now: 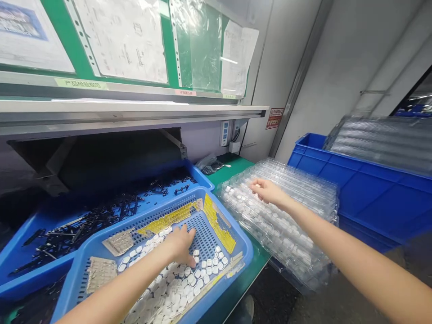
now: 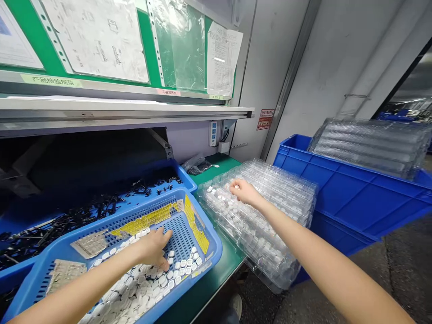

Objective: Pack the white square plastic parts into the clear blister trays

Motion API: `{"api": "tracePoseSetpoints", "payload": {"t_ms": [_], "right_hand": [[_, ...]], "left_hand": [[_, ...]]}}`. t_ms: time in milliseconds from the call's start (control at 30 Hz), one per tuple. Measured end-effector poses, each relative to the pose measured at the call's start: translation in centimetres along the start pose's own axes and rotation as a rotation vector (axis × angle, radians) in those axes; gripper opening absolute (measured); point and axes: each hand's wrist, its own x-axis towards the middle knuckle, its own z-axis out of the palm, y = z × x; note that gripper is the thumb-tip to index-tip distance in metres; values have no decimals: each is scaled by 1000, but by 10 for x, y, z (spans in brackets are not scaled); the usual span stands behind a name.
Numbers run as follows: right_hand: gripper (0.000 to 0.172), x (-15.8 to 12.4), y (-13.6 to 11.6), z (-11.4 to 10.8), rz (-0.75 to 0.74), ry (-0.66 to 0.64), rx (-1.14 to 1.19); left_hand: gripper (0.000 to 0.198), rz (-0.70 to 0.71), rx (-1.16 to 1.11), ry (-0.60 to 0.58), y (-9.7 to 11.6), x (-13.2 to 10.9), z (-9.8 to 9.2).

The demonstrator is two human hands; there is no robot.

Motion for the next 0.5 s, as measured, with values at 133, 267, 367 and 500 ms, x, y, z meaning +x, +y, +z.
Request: {"api": "tracePoseSetpoints", "payload": {"t_ms": [133,267,367,500], "right_hand": [[11,-6,4,-2,-107,-45,-306],[22,-8,5,2,-233,-133,-515],[27,-11,2,-7,-265,-156,-597],[21,-25,-17,-15,-321,-120,-620]], "left_hand": [[88,-20,133,-85,0,12,20],[84,67,88,-95,-10,16,30],[71,136,48,-119,-15,17,34],[50,200,-23,-102,-7,21,36]]}}
